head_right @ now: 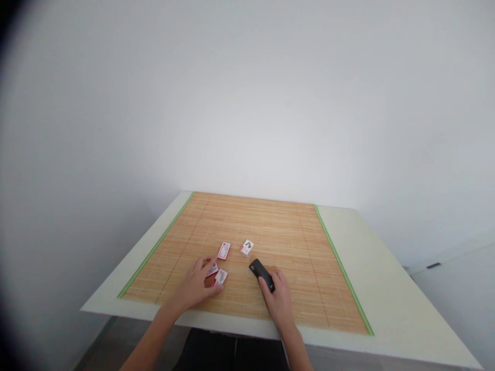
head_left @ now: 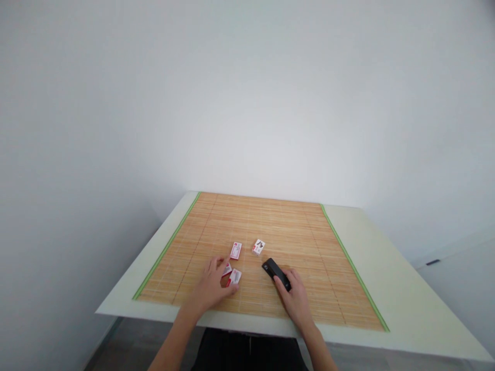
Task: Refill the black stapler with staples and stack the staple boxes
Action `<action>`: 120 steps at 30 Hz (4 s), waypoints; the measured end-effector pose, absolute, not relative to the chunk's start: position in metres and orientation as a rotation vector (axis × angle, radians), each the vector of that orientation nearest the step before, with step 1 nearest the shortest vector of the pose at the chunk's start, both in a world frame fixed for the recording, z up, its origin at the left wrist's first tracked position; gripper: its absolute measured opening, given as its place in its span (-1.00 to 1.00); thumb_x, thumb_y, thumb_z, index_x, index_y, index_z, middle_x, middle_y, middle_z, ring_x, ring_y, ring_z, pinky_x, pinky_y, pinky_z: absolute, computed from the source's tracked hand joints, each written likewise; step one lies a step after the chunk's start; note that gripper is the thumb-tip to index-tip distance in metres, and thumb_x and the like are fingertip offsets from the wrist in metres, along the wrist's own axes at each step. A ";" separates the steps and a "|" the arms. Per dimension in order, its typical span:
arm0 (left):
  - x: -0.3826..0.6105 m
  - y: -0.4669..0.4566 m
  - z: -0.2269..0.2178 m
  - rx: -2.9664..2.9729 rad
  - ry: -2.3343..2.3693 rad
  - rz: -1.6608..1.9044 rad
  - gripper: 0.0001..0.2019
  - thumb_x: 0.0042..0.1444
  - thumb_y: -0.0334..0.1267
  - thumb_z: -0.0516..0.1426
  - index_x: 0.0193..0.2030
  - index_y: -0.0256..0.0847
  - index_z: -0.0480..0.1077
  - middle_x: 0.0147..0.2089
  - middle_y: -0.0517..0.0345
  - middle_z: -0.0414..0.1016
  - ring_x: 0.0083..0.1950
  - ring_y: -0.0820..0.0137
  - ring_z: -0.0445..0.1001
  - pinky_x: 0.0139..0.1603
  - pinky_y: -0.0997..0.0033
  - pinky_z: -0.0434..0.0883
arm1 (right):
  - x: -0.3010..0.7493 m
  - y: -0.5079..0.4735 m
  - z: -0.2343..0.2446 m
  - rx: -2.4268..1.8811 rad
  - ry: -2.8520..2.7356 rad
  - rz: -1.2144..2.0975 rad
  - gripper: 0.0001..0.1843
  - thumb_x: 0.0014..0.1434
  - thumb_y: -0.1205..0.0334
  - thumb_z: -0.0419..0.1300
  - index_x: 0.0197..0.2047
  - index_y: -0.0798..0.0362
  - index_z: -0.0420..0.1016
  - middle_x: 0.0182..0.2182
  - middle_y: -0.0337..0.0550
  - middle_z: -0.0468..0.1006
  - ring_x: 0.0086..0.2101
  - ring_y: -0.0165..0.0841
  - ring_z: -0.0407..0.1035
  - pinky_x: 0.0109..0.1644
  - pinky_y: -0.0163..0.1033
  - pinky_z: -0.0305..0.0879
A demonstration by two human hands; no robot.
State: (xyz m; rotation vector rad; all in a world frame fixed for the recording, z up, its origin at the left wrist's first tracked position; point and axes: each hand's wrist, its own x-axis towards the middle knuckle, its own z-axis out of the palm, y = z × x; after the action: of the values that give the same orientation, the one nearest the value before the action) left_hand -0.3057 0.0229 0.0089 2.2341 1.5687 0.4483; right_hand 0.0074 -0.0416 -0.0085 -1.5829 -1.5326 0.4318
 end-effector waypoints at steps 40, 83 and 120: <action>-0.240 0.035 -0.021 2.277 1.772 0.807 -0.42 0.39 -0.16 0.02 0.52 0.00 0.10 0.55 0.15 0.07 0.53 0.06 0.06 0.50 -0.11 0.10 | 0.008 -0.042 -0.008 -1.571 -1.544 0.447 -0.67 0.39 -0.07 0.13 0.01 -0.07 0.56 -0.09 -0.05 0.55 -0.05 -0.12 0.44 0.08 -0.03 0.37; -0.325 0.069 -0.001 2.251 1.752 0.793 -0.57 0.30 -0.28 0.09 0.28 0.06 0.43 0.33 0.20 0.43 0.36 0.13 0.28 0.42 -0.01 0.16 | 0.009 -0.044 -0.009 -1.661 -1.548 0.449 -0.68 0.36 -0.10 0.15 -0.12 -0.03 0.53 -0.24 -0.12 0.50 -0.18 -0.18 0.42 -0.08 -0.11 0.36; -0.347 0.060 -0.034 1.748 1.689 1.192 -0.54 0.48 -0.04 -0.11 0.38 -0.10 0.28 0.37 0.01 0.38 0.37 0.20 0.36 0.43 0.02 0.26 | -0.150 -0.001 0.004 -1.570 -2.111 0.450 -0.43 0.20 -0.02 0.38 0.26 -0.17 0.46 -0.10 -0.12 0.59 -0.05 -0.11 0.42 -0.04 -0.11 0.26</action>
State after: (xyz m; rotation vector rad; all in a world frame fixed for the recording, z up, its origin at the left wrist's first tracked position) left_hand -0.3473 0.0599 -0.0336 1.7476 1.6890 1.1919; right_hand -0.1505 -0.0012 0.0043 -1.5696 -2.1107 0.4499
